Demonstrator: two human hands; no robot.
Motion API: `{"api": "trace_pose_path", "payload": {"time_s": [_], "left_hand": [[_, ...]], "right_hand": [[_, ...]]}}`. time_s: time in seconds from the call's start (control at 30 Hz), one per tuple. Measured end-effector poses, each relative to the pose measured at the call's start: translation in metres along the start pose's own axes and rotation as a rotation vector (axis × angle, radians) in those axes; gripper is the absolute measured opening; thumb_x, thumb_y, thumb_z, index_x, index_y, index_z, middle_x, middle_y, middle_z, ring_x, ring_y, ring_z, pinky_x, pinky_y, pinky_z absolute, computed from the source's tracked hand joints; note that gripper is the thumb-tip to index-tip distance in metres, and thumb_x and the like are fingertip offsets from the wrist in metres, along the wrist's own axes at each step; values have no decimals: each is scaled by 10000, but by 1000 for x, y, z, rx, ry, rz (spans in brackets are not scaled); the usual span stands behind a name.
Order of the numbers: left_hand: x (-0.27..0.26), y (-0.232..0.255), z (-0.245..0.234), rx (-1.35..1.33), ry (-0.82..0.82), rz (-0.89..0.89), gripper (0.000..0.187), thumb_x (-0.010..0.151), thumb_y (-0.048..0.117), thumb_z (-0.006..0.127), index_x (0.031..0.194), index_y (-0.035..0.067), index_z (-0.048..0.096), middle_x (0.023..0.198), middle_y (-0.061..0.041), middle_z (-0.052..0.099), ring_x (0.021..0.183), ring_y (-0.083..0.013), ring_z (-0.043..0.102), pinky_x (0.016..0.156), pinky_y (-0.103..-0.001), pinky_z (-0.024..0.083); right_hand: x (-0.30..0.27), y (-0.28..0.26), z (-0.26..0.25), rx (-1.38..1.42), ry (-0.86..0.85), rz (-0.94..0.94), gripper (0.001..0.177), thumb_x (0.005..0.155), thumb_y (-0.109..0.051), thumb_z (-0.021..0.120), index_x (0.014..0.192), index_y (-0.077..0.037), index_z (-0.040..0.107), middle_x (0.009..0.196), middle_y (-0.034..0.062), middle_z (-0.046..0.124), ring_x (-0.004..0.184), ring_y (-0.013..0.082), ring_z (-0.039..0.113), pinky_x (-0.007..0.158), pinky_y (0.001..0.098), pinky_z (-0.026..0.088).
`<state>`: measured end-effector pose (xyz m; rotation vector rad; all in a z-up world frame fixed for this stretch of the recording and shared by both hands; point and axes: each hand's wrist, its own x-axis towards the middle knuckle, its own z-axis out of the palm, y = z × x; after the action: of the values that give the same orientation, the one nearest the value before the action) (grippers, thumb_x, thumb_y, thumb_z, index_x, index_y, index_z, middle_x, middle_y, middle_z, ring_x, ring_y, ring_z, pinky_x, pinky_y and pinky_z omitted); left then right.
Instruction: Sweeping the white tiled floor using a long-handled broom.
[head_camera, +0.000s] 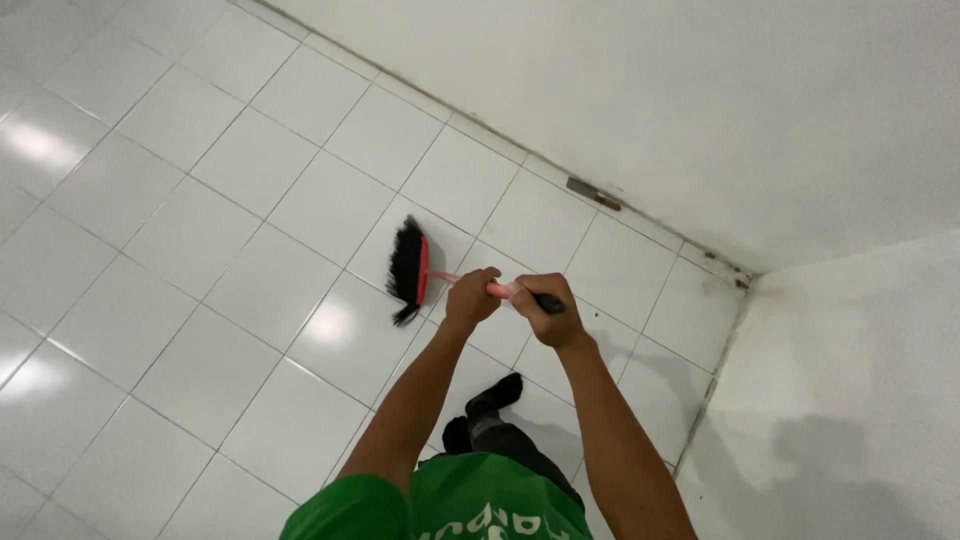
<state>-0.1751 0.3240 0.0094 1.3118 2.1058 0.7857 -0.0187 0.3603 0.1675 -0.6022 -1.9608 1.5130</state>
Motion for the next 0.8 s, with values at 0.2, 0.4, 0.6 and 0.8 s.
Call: {"api": "trace_pose_path", "payload": {"time_s": [0.2, 0.4, 0.6, 0.8], "left_hand": [[56, 27, 21, -21, -49, 109, 194, 851, 214, 675, 1023, 145, 732, 979, -97, 760, 943, -330, 708, 759, -469, 549], [89, 69, 41, -148, -134, 232, 175, 863, 247, 676, 963, 112, 726, 938, -125, 761, 906, -352, 709, 735, -473, 549], [111, 87, 96, -36, -297, 261, 189, 902, 261, 661, 937, 84, 718, 954, -119, 763, 871, -312, 722, 711, -433, 563], [109, 97, 129, -459, -225, 420, 192, 821, 276, 737, 901, 102, 717, 884, -59, 753, 832, -222, 729, 689, -369, 559]], "right_hand": [[35, -18, -37, -15, 72, 27, 234, 963, -127, 587, 824, 18, 706, 538, -6, 480, 537, 76, 402, 492, 296, 322], [46, -12, -71, -136, 97, -26, 400, 982, -157, 605, 614, -18, 536, 500, 4, 452, 497, 88, 361, 479, 301, 288], [48, -16, -96, -269, 154, -22, 459, 1002, -161, 600, 586, -29, 456, 487, 30, 383, 475, 106, 311, 466, 313, 261], [47, -35, -115, -279, 52, -73, 283, 984, -185, 627, 752, -29, 669, 547, 26, 530, 483, 92, 454, 460, 289, 383]]}}
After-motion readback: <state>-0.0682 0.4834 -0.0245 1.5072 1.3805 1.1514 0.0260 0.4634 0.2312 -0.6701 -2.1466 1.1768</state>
